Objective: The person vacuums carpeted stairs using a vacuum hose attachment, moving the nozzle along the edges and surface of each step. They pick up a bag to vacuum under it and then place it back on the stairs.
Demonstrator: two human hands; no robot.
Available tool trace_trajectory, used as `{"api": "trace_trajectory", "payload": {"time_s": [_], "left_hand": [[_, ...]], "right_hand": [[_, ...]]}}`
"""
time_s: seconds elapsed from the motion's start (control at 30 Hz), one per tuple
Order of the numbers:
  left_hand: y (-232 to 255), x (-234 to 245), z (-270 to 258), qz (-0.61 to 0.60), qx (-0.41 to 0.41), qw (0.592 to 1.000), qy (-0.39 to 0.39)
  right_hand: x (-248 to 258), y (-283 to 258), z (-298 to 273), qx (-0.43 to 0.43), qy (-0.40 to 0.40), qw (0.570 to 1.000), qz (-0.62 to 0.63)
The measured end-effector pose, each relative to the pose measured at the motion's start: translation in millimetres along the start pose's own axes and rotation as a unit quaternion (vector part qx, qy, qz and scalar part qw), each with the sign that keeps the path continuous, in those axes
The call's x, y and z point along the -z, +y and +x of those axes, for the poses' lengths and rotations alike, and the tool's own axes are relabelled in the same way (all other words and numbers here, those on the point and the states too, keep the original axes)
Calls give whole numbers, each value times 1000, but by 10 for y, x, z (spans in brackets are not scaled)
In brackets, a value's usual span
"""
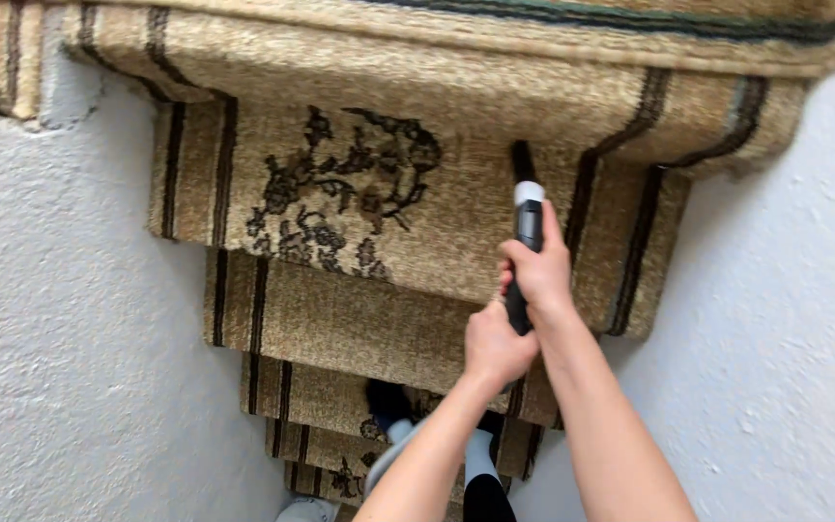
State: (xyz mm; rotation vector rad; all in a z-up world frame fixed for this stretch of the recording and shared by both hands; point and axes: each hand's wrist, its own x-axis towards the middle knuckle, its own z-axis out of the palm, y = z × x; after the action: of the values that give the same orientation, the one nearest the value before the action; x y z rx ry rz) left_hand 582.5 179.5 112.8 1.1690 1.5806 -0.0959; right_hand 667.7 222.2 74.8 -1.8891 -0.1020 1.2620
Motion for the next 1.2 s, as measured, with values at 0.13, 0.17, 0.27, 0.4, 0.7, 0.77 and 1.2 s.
{"api": "trace_trajectory", "payload": {"time_s": [0.13,0.17,0.27,0.4,0.7,0.77,1.2], "left_hand": [[348,-466,-214,27,-33,997,-57],[487,-476,-318,-1,-38,996,-77],[554,-732,-366,4,-51,992,-113],[465,-1066,-451,49,-72,985,-148],[33,-558,-588,23,-25,997,-74],[-21,-535,-674,10,-9,999,-50],[-489,-1126,-829,114,-120,980,-113]], "right_hand": [[762,18,84,0,59,998,26],[911,42,124,3,59,998,33],[1277,193,234,6,83,995,50],[1655,391,148,-2,145,987,68],[908,427,-205,-21,105,992,61],[803,252,-392,-35,73,996,48],[1429,625,-678,-88,170,970,147]]}}
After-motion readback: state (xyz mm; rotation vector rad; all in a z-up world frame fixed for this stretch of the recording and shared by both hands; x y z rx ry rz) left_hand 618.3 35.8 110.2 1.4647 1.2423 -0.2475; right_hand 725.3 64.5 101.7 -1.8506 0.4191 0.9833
